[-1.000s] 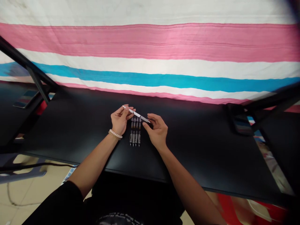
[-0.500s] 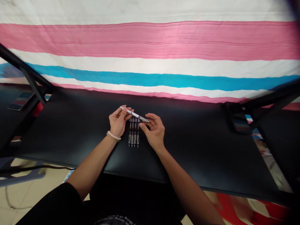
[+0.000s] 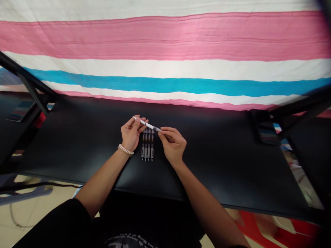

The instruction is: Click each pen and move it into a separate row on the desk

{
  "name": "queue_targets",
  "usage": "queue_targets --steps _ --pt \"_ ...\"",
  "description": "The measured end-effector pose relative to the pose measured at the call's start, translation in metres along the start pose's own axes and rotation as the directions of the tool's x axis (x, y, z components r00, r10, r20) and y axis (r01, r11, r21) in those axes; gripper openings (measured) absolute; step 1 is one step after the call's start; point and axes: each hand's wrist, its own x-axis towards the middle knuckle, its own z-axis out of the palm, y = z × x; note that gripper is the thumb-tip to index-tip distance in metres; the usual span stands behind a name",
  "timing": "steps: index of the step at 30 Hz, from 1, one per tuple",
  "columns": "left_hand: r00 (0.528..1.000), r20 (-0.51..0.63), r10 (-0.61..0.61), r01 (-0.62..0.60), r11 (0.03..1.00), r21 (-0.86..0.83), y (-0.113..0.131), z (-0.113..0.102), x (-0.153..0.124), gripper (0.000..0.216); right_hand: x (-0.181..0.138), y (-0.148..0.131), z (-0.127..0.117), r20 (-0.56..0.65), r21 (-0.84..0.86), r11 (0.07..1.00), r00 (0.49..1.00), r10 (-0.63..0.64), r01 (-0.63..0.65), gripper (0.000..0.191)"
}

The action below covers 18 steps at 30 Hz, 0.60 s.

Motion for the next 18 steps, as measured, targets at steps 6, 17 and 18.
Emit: queue_targets --steps 6,17,18 --pt "1.000 -0.011 -0.007 0.007 1.000 0.023 -0.0020 -0.0016 0.0009 0.035 -0.0022 -0.0020 -0.0016 0.050 -0.148 0.980 0.990 -0.130 0.136 0.009" --pt "1.000 -0.018 -0.011 0.011 1.000 0.005 -0.0015 -0.0036 0.0030 0.032 -0.0038 0.0062 0.0003 0.095 -0.082 0.997 0.995 -0.001 0.009 0.029" --pt "1.000 -0.020 -0.017 0.017 1.000 0.004 -0.0011 -0.0031 0.0028 0.033 -0.0033 0.0063 0.0002 0.113 -0.091 0.996 0.994 0.015 -0.004 0.030"
